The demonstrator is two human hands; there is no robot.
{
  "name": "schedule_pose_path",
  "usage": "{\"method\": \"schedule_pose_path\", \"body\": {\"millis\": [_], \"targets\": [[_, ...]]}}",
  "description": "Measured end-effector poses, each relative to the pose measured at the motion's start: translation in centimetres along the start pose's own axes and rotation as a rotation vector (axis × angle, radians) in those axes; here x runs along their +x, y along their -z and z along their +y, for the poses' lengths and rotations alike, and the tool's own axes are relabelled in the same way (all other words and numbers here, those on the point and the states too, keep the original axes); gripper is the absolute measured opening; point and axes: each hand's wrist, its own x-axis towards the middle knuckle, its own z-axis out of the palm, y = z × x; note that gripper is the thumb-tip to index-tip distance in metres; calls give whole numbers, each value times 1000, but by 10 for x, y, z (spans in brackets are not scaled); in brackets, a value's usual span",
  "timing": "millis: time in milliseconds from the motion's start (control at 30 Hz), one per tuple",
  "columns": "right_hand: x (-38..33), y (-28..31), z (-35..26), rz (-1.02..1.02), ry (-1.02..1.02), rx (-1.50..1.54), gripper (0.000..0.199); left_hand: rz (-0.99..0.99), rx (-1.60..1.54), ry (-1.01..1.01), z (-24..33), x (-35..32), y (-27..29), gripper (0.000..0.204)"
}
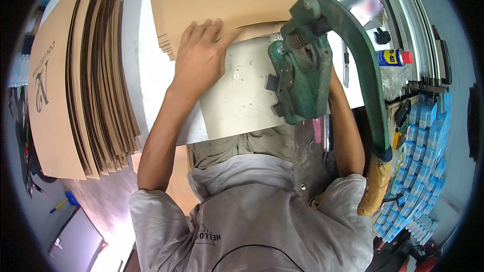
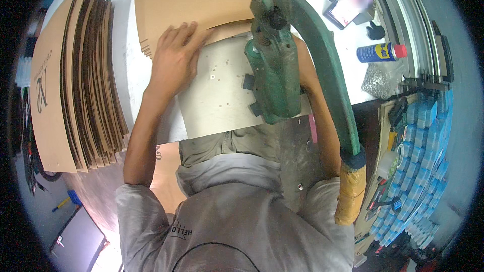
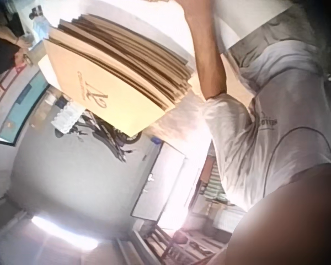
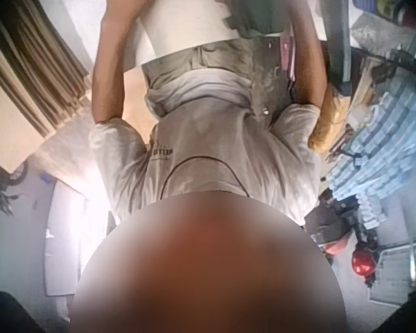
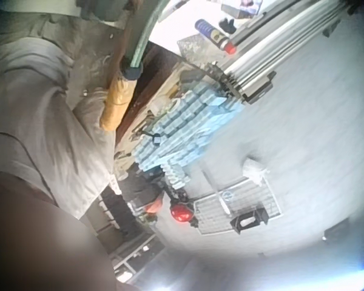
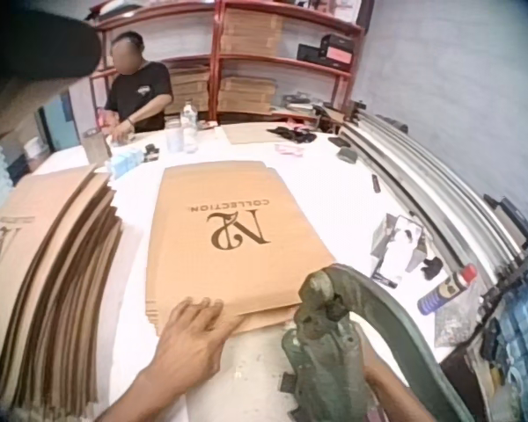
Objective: The person repeatedly places flat cardboard pieces under a green manual hole puncher, presses the handle to punch holes, and stacks the finished pieces. The person also briefly sits on a green stool to gather more cardboard from the floor.
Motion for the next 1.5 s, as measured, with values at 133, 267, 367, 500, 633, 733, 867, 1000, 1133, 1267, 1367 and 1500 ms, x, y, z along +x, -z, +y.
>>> {"method": "schedule_pose_path", "body": {"millis": [133,267,367,500,633,733,867,1000,1133,1267,1367,1500], "targets": [[10,-24,-3,-65,-8,-53,40,39,-13,-30,3,10,-14,59],[-3,-15,-28,-3,-16,-130,40,84,-141,-34,23,31,-16,52],[-13,-16,-42,35,-26,-80,40,127,-238,-3,33,34,-21,42],[-2,-20,-29,65,-14,18,40,100,-397,38,49,39,-24,27],[-5,-19,-25,71,-16,37,40,118,-395,78,53,44,-25,26],[-14,-17,-31,63,-23,18,40,114,-358,110,38,51,-29,28],[-23,-12,-34,82,-19,21,40,73,-374,112,24,60,-22,32],[-12,-12,-23,35,-12,67,40,143,-354,118,2,50,-24,35],[-15,-2,-23,54,-14,94,40,97,-376,135,5,56,-24,33],[-15,-3,-16,22,-31,124,40,149,-348,109,2,49,-28,33],[-15,-4,-12,-12,-53,153,40,150,-339,97,2,49,-31,33],[-11,-12,-6,-77,-77,194,40,89,-379,128,4,48,-27,35]]}}
